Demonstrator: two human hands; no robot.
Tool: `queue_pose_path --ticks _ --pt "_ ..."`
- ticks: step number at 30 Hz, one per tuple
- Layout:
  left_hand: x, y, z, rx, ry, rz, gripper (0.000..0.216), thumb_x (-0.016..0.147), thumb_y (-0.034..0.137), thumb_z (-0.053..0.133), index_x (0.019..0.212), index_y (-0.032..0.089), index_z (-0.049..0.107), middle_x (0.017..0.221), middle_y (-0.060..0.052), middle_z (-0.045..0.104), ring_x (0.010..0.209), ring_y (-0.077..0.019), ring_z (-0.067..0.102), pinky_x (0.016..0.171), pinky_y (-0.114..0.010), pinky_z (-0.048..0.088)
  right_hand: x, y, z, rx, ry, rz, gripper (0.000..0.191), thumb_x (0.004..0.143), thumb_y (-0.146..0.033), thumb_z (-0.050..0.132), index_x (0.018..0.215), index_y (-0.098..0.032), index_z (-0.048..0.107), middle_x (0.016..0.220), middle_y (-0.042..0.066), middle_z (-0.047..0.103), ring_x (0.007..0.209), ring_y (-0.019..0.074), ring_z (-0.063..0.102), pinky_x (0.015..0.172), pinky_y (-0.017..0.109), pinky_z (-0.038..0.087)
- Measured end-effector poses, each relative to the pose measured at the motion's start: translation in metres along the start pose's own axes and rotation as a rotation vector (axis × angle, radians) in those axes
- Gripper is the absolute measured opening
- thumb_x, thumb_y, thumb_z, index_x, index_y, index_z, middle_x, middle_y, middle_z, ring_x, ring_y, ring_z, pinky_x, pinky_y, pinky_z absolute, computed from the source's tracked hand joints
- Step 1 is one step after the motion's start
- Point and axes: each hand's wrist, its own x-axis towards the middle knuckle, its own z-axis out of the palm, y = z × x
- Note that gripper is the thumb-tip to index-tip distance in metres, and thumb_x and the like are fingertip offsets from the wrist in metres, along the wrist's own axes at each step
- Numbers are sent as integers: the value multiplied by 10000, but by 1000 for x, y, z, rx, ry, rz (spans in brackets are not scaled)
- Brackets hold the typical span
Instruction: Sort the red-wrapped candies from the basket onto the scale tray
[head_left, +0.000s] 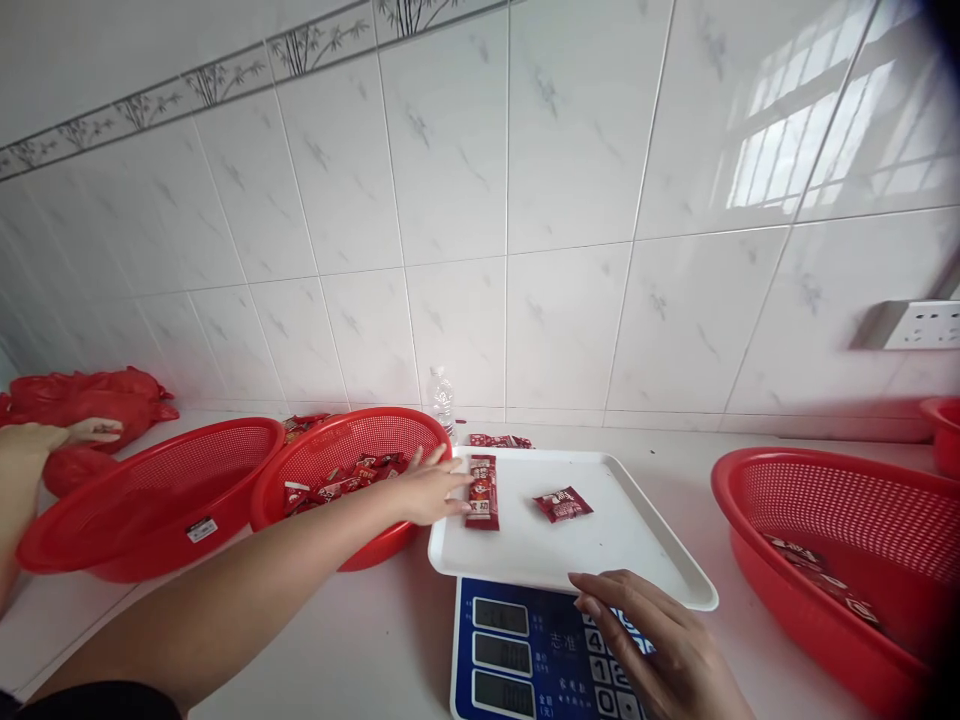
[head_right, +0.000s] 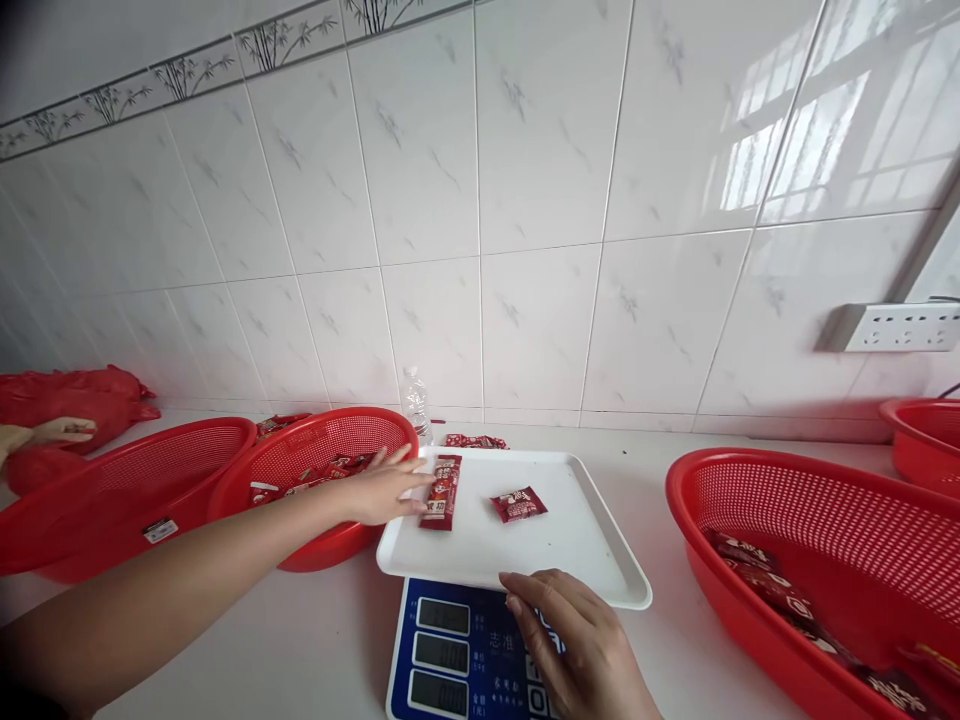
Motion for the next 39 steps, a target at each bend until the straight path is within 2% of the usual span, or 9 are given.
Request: queue_pose_path --ticks 3,6,9,13,18,22,27,32,39 --pt "-1 10 8 -31 -71 133 479 916 471 401 1367 317 446 1499 -45 338 1420 -331 84 1100 -597 25 0 0 1 1 -1 10 167 917 -202 479 991 -212 629 731 13 684 637 115 668 574 179 551" --pt "2 -4 4 -178 70 176 435 907 380 440 1319 259 507 1482 -68 367 1398 -267 223 1129 -449 161 1 1 1 1 -2 22 169 915 -214 484 985 -213 638 731 18 690 634 128 674 565 191 555" --pt "1 -44 -5 -288 260 -82 464 896 341 432 1346 231 445 1446 -76 419 1323 -208 375 1068 -334 298 1 2 0 3 -5 26 170 912 -215 489 987 -213 642 738 26 695 640 139 679 563 199 559" --pt "-18 -109 -6 -270 118 -425 552 787 446 561 1265 174 516 1305 -145 558 1186 -298 523 966 -391 396 2 1 -1 8 -10 17 173 916 -222 484 975 -219 647 737 28 694 636 139 679 558 195 560" --pt "-39 -154 8 -192 -25 -640 1033 490 699 696 1320 122 483 1424 -278 369 1266 -494 371 994 -572 294 3 2 1 -8 -11 19 178 921 -246 487 988 -227 651 739 16 694 640 128 679 559 180 558" --pt "-36 -162 17 -190 -43 -641 1078 484 801 609 1344 167 462 1432 -242 383 1269 -463 390 1001 -527 312 4 2 2 -24 -3 26 178 926 -257 482 981 -236 650 739 9 702 630 125 680 552 177 556" --pt "-32 -163 20 -236 0 -576 863 548 660 669 1273 215 524 1343 -145 530 1218 -362 492 947 -386 402 4 2 2 -18 -1 23 182 929 -263 478 959 -233 655 734 13 704 627 122 681 552 170 556" --pt "-31 -160 21 -243 37 -627 886 472 564 734 1246 180 541 1311 -210 534 1215 -440 461 926 -473 396 4 0 1 -11 -3 35 187 925 -265 480 956 -224 660 736 20 708 628 133 685 547 186 561" --pt "-31 -146 22 -356 109 -567 510 439 260 731 936 203 631 906 -71 701 847 -301 652 656 -326 479 4 1 0 -11 5 25 193 926 -262 476 963 -217 660 736 25 706 627 133 684 543 186 560"
